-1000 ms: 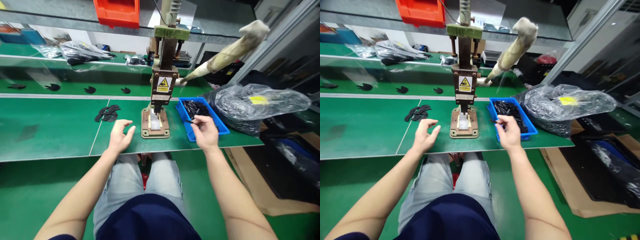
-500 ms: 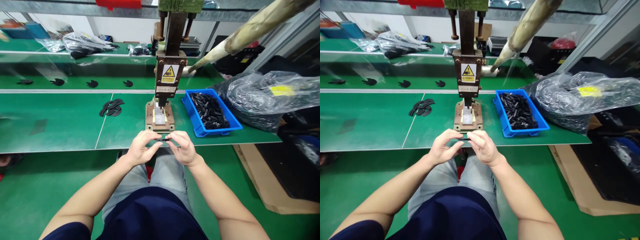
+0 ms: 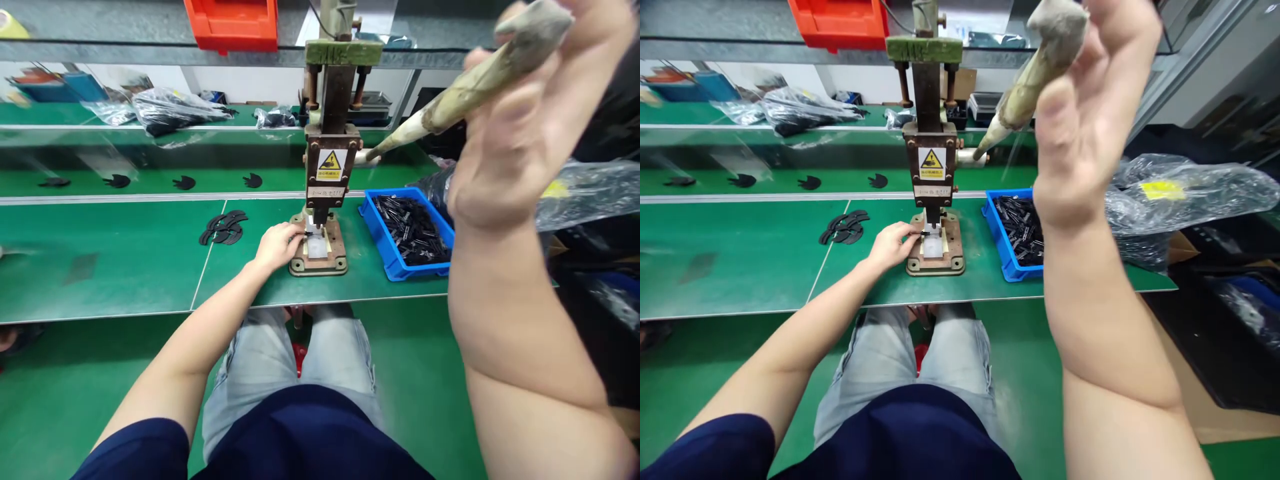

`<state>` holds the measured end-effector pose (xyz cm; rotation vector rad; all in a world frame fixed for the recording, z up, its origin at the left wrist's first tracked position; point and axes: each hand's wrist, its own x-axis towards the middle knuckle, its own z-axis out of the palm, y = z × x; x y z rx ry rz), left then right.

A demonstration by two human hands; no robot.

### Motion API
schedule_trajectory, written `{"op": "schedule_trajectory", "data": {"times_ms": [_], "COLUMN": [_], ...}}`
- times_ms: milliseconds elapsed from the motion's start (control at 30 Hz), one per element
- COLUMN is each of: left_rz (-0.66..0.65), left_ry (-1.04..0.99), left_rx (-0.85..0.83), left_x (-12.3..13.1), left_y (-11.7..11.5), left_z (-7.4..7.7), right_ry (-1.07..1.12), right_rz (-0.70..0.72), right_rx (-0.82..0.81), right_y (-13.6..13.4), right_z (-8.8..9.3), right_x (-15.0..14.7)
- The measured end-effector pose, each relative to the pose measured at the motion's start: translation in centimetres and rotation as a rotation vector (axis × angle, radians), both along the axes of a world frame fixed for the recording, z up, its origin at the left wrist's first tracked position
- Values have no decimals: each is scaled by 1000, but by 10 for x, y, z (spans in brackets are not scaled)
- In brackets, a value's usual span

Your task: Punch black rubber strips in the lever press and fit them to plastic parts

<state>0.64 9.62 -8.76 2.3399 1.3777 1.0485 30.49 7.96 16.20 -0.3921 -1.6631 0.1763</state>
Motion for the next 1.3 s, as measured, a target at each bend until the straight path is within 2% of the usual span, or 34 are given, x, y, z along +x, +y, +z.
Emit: {"op": "schedule_trajectory", "data": {"times_ms": [67, 100, 167, 233, 367, 500, 600, 633, 700, 833, 900, 933, 1000, 1067, 1167, 1300], "left_rz": [-28, -51, -101, -126, -118, -140, -161, -137, -8, 446, 680, 756, 774, 701, 638, 584], "left_ry": [113, 157, 219, 251, 269, 223, 187, 193, 222, 255, 256, 253, 260, 297, 323, 174], "left_rx": [2, 6, 18, 27, 11, -16, -70, -92, -132, -237, -357, -426, -559, -630, -658, -773], "left_x": [4, 6, 9, 11, 14, 15, 3, -6, -36, -127, -174, -194, -226, -244, -256, -261], "left_y": [12, 16, 19, 20, 19, 16, 17, 18, 21, 35, 42, 45, 46, 44, 36, 20], "left_z": [1, 3, 7, 10, 15, 16, 14, 12, 10, 9, 8, 6, 3, -2, -5, 1], "right_ry": [-80, -92, -77, -9, 77, 37, 57, 68, 84, 168, 215, 229, 227, 197, 187, 198], "right_rz": [-13, -18, -7, 14, 10, -99, -177, -186, -180, -174, -186, -191, -193, -189, -193, -190], "right_rx": [-63, -71, -69, -41, 9, -4, 8, 14, 26, 113, 156, 163, 151, 130, 138, 160], "right_y": [0, -2, -9, -15, -30, -47, -53, -52, -48, -34, -30, -28, -28, -29, -30, -29], "right_z": [26, 32, 29, 12, -40, -92, -122, -128, -137, -142, -144, -144, -145, -145, -145, -145], "right_x": [-13, -19, -27, -31, -32, -33, -33, -33, -33, -35, -37, -38, -38, -37, -36, -37]}}
